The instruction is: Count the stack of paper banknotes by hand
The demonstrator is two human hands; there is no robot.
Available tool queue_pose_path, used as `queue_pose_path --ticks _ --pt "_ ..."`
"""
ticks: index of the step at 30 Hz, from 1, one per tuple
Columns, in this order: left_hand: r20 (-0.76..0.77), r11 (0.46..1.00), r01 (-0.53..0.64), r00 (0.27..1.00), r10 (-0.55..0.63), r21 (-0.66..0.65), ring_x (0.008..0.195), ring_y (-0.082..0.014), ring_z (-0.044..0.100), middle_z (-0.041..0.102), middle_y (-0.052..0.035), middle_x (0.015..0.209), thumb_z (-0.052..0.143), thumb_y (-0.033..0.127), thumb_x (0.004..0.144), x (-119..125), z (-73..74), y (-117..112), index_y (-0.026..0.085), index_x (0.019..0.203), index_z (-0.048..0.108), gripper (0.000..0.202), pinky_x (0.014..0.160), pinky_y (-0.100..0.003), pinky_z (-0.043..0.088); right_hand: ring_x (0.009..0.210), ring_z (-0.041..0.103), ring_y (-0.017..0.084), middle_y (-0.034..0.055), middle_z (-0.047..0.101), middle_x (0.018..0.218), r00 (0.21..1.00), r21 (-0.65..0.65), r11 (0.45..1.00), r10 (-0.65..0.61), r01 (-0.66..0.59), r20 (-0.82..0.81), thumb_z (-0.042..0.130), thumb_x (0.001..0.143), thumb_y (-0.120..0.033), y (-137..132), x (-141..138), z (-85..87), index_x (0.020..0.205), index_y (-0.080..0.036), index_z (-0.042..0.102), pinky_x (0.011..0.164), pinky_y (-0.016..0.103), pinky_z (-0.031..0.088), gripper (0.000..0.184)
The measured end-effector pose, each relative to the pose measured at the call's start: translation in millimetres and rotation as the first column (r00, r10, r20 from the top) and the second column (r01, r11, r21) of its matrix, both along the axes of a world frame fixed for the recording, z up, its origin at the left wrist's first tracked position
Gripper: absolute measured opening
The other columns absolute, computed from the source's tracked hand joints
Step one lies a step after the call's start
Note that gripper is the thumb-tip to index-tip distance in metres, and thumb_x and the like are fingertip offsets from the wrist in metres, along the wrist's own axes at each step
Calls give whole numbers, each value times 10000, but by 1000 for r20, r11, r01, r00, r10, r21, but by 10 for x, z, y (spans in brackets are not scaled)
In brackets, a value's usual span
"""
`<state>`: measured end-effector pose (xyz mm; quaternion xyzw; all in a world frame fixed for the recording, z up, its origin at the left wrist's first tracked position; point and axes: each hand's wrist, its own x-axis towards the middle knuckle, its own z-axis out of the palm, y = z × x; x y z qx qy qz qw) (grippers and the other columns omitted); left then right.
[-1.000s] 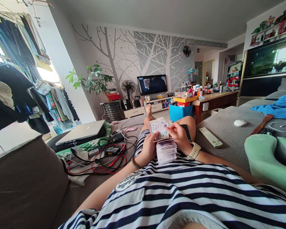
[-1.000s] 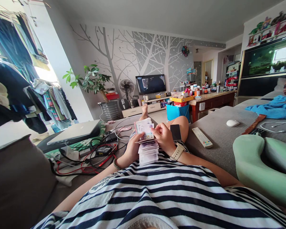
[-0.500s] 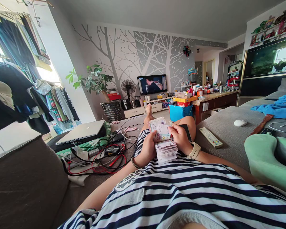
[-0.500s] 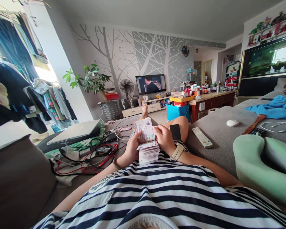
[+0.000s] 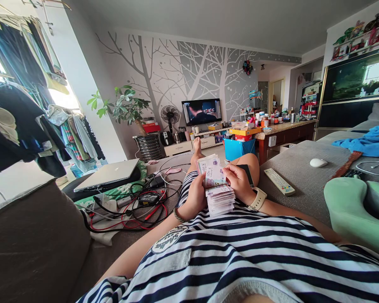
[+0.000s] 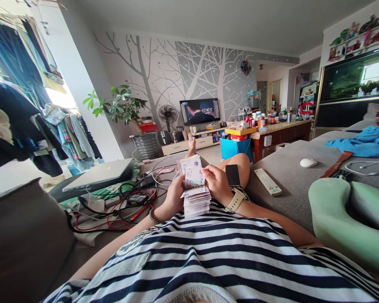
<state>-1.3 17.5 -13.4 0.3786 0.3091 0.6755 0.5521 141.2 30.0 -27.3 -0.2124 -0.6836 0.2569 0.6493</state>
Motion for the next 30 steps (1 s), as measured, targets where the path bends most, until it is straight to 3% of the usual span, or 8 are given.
queue_pose_path --ticks 9,24,30 --pt "7 999 -11 1000 12 -49 575 -140 621 716 -21 686 612 211 793 19 24 -18 143 772 689 105 597 -246 486 558 385 127 -29 414 581 1000 10 1000 -15 15 -2 518 945 -471 -49 4 35 658 -200 446 536 261 287 402" --pt "3 1000 -12 1000 12 4 581 -134 616 717 -22 693 641 213 754 14 13 -32 126 766 696 103 600 -238 455 553 396 130 -24 430 580 1000 -16 1000 -18 18 13 515 929 -541 -21 -3 12 668 -200 463 525 259 299 433" --pt "-30 1000 -30 999 30 -3 534 -133 581 649 11 591 691 252 717 -6 -21 -10 146 717 652 113 580 -245 436 549 413 132 -21 451 578 1000 -33 999 -8 9 13 525 921 -546 -15 -8 2 686 -198 491 518 256 306 421"
